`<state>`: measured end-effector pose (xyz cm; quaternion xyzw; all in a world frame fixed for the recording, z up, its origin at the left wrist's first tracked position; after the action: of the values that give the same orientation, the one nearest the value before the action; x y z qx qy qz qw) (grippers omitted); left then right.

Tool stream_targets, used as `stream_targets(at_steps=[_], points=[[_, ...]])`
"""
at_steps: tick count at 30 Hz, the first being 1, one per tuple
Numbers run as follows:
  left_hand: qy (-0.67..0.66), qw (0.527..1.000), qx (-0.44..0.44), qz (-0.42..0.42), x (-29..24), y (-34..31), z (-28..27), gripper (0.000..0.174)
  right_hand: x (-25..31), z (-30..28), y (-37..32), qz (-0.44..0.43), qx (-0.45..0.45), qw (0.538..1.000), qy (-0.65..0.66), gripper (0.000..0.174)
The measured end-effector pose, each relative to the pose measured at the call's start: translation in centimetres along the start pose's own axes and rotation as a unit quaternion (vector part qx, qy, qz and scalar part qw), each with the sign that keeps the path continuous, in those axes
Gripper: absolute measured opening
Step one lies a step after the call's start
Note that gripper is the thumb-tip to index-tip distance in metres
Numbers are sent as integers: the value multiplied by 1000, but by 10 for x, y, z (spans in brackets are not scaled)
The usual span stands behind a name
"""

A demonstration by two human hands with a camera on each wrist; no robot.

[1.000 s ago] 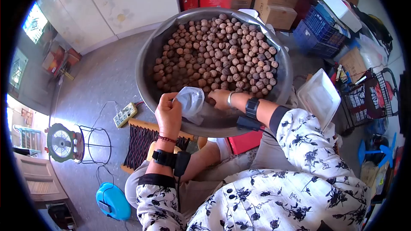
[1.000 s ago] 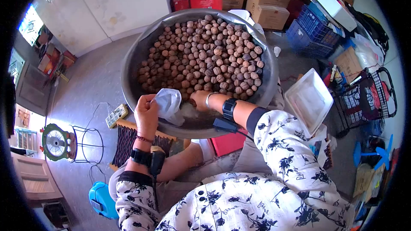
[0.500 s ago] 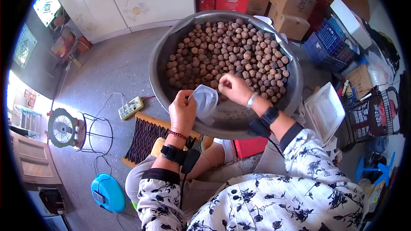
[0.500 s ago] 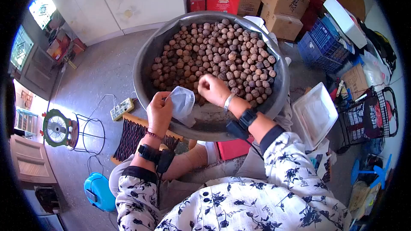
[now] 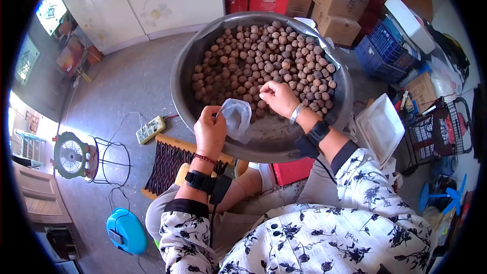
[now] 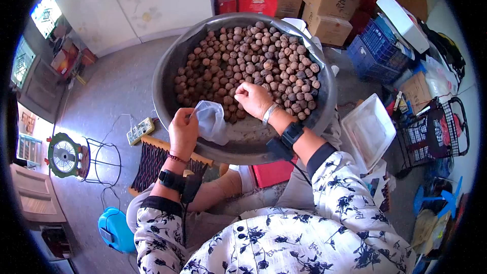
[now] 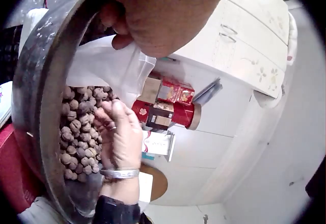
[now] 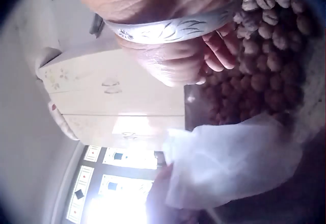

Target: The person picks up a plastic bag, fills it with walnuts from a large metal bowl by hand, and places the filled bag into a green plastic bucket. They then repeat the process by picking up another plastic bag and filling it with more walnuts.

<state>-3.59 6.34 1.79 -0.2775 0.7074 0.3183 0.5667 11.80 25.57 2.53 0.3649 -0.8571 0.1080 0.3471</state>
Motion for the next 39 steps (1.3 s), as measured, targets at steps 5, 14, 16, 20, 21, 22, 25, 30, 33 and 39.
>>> stream_targets(at_steps=[5,14,16,20,21,22,25,30,33,39], points=[[-106,991,34,-70,-15,-3,2,14,-72,11,16,34,-100,987,-121,12],[-168,976,68,-118,-17,0,18,25,-75,30,9,-13,-54,957,-285,25],[-126,986,70,-85,0,0,21,26,-65,32,2,20,8,946,-323,31],[-95,988,86,-91,-8,-3,23,28,-79,46,2,52,113,915,-384,38],[-95,988,86,-91,-8,-3,23,28,-81,47,4,51,97,913,-393,35],[-106,986,86,-94,-8,-3,23,29,-85,48,5,50,98,913,-394,35],[-122,984,84,-94,-1,-2,25,29,-77,36,8,43,6,938,-345,25],[-96,985,87,-112,-2,-4,21,29,-33,2,2,10,-121,991,-54,31],[-94,989,84,-70,-1,-3,21,30,6,-17,-8,-74,-148,986,-21,34],[-128,984,90,-87,-3,-4,23,29,66,-20,-34,-241,-58,969,-14,36]])
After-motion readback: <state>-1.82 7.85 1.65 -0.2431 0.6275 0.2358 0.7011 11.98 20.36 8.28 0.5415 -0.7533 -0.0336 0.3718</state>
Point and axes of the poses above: each hand's wrist, its own y-axis towards the middle knuckle, its own z-axis out of the palm, x = y × z, the point moved 4 cm from there along y, towards the middle knuckle, and after that the axes turned 14 degrees about -y, right-handed, at the moved point
